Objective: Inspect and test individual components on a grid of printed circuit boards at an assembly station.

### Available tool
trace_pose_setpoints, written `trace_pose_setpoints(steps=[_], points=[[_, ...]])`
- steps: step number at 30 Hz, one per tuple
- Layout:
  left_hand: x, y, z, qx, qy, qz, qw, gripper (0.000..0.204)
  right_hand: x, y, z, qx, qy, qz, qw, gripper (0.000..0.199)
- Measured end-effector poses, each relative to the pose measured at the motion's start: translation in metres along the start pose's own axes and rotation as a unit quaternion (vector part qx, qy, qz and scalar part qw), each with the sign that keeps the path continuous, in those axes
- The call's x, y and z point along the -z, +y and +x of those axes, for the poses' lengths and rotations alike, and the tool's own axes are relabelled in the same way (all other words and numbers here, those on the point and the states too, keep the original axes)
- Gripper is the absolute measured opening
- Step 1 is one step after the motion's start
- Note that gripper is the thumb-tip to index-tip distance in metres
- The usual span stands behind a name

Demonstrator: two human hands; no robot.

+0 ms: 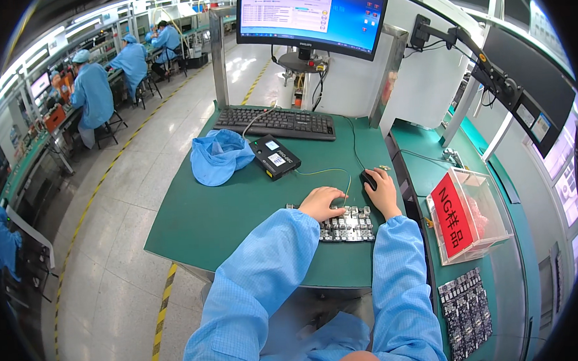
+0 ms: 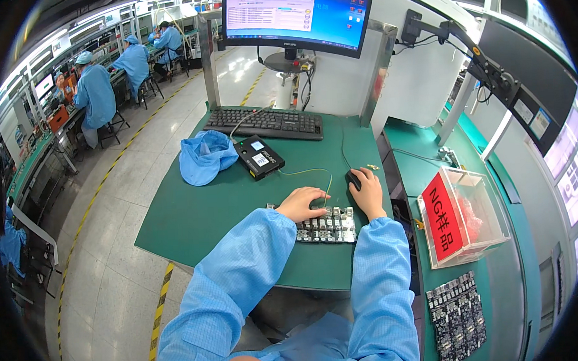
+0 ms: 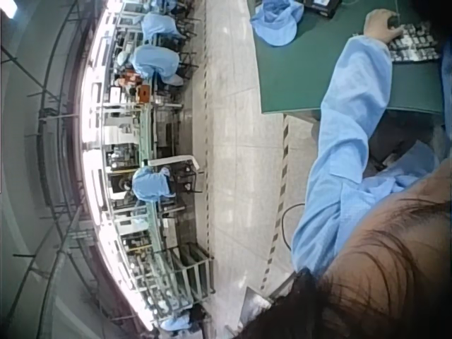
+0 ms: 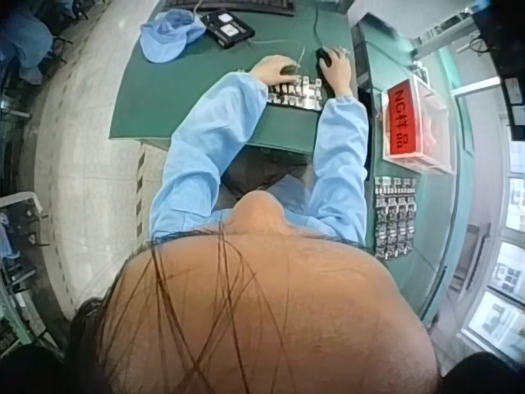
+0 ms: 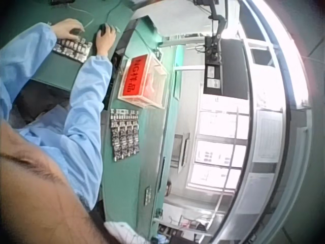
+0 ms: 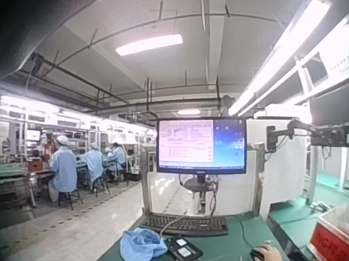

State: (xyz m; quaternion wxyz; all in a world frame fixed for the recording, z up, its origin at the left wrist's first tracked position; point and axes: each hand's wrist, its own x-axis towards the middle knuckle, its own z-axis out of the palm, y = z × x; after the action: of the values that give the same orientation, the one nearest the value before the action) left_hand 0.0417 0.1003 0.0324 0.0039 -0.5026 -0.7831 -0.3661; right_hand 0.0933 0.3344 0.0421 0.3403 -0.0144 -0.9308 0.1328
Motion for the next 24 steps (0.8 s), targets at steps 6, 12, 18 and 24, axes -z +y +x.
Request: trace_pose_setpoints(steps=[6, 12, 18, 24], points=[[-0.0073, -0.0031, -0.0023, -0.023, 0.051, 0.001, 0.998, 0.039, 0.0, 0.0016, -0.0009, 0.006, -0.013, 0.01, 1.0, 0.04], [-0.0035, -0.0012, -0.0002, -0.015, 0.022, -0.004, 1.0, 0.036, 0.0018, 0.001, -0.0002, -0.001, -0.017, 0.008, 1.0, 0.04], [-0.0019, 0.0021, -0.001, -0.011, 0.016, 0.0, 1.0, 0.035, 0.0011, 0.0021, -0.0003, -0.001, -0.022, 0.004, 1.0, 0.04], [0.0, 0.0015, -0.0024, -0.002, -0.002, -0.005, 1.0, 0.034, 0.0007, -0.0001, -0.0008, -0.005, -0.025, 0.003, 1.0, 0.04]])
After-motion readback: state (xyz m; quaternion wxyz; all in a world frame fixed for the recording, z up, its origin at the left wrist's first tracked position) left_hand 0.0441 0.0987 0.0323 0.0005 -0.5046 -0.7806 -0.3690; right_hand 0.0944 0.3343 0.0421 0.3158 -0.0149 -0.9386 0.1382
